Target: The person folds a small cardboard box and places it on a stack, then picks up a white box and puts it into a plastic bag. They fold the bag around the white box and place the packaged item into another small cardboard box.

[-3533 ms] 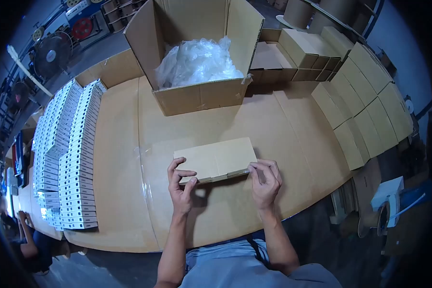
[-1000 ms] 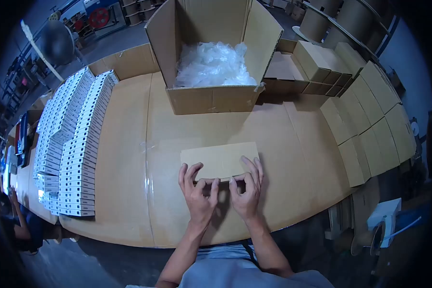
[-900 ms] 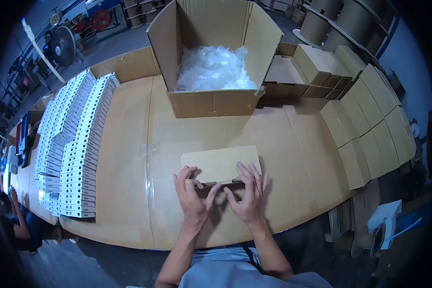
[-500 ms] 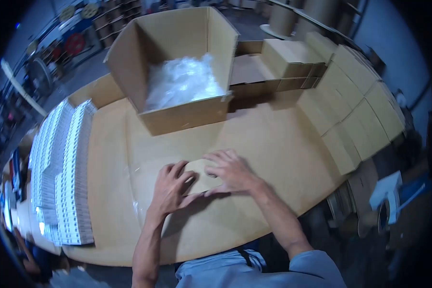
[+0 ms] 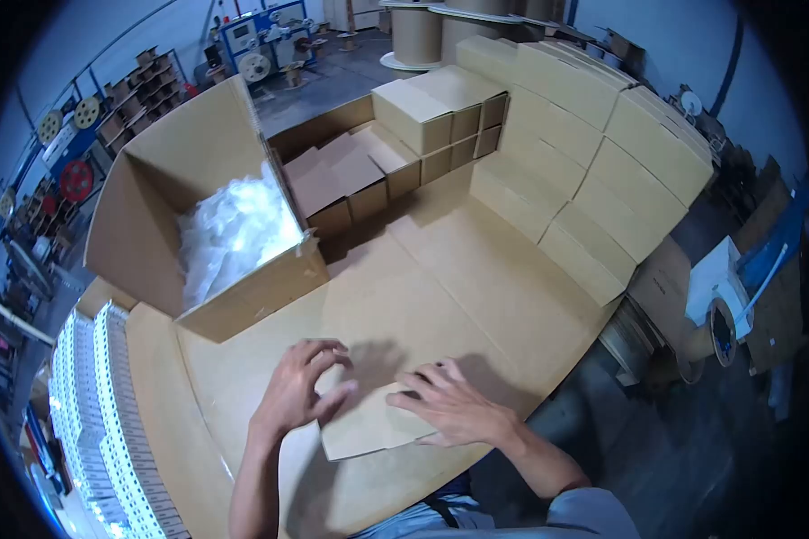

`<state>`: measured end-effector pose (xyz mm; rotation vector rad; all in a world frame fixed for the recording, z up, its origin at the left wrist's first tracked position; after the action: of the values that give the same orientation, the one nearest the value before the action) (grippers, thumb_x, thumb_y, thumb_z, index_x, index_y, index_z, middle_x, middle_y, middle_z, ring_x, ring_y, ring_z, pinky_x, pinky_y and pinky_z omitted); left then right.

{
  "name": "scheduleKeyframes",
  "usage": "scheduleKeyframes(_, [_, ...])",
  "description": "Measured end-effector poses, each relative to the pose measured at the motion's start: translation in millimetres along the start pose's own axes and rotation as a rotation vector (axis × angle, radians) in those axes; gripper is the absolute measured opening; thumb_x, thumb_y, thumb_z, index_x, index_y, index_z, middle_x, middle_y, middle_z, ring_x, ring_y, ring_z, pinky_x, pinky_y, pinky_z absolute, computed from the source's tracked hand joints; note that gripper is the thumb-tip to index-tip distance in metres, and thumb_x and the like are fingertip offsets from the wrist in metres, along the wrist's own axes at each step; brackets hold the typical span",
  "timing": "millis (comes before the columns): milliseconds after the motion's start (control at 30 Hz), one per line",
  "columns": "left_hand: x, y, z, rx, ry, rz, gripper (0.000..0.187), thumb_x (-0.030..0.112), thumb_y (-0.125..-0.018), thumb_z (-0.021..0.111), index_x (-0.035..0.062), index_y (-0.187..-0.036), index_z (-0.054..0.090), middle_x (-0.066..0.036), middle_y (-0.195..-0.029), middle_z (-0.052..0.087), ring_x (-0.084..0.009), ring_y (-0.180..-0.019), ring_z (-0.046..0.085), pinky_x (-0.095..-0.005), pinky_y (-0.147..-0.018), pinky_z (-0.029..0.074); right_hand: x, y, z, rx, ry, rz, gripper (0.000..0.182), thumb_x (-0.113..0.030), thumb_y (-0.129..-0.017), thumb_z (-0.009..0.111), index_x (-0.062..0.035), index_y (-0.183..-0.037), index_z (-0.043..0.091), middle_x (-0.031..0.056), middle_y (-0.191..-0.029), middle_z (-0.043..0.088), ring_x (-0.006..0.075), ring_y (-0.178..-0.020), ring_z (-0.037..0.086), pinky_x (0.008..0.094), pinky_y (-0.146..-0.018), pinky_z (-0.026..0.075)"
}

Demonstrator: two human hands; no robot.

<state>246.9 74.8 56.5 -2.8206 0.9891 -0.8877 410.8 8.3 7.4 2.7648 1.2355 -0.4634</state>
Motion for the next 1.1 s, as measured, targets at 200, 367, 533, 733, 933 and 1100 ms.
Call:
scheduleKeyframes(200, [-13,-121,12,0.068,-0.041,0.092,0.027,0.026,-0.090,0.076,0.0039,-0.102,0.067,-0.014,-0.115,0.066,-0.0357,-0.114,0.061,-0.0453,-0.098,0.050,88,99,-44,0.095,-0.048,0.326,0.078,-0.037,-0.068,0.090,-0.0171,-0.134,0.053,0.0097,-0.134,0.050,0.0316,-0.127,0.046,0.0530,-0.105,0.034])
scheduleKeyframes(367, [-37,-238,21,0.098,-0.057,0.187,0.041,0.023,-0.085,0.080,0.0045,-0.116,0.061,-0.019,-0.120,0.060,-0.0403,-0.116,0.058,-0.0476,-0.099,0.048,158,177,-117,0.269,0.109,0.657,0.074,-0.036,-0.065,0.091,-0.0151,-0.126,0.054,0.0103,-0.129,0.052,0.0312,-0.123,0.048,0.0483,-0.100,0.034])
scheduleKeyframes(533, [-78,-370,8,0.300,-0.201,0.243,0.074,0.026,-0.076,0.087,0.0090,-0.136,0.048,-0.025,-0.131,0.051,-0.0459,-0.121,0.054,-0.0488,-0.102,0.049,221,216,-184,0.454,0.180,0.854,0.074,-0.035,-0.066,0.090,-0.0146,-0.126,0.052,0.0109,-0.130,0.053,0.0329,-0.123,0.049,0.0483,-0.100,0.034])
scheduleKeyframes(733, [-77,-474,6,0.203,-0.376,-0.004,0.098,0.043,-0.073,0.088,0.0185,-0.154,0.039,-0.030,-0.145,0.045,-0.0471,-0.140,0.041,-0.0535,-0.114,0.042,286,175,-228,0.536,0.192,0.933,0.074,-0.039,-0.073,0.088,-0.0151,-0.131,0.048,0.0131,-0.133,0.053,0.0361,-0.135,0.046,0.0611,-0.107,0.033])
scheduleKeyframes(933, [-102,-539,37,0.003,-0.468,-0.019,0.095,0.068,-0.078,0.074,0.0226,-0.155,0.044,-0.029,-0.152,0.043,-0.0474,-0.151,0.024,-0.0742,-0.112,0.030,337,85,-233,0.620,0.307,0.896,0.063,-0.037,-0.083,0.081,-0.0130,-0.133,0.050,0.0110,-0.138,0.053,0.0340,-0.135,0.046,0.0653,-0.110,0.032])
scheduleKeyframes(1100, [-110,-540,31,0.160,-0.422,-0.041,0.079,0.068,-0.079,0.073,0.0169,-0.138,0.061,-0.034,-0.137,0.052,-0.0484,-0.136,0.046,-0.0589,-0.110,0.041,362,53,-199,0.558,0.398,0.867,0.051,-0.026,-0.095,0.069,-0.0180,-0.143,0.051,0.0066,-0.155,0.045,0.0418,-0.144,0.038,0.0792,-0.110,0.028])
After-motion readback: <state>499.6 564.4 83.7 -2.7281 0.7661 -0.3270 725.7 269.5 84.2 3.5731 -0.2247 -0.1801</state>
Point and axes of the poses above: each hand's wrist, its own y-axis away from the middle knuckle, its own z-axis out of the palm, x = y × z, the point moved 9 cm from there along -y, towards the middle knuckle
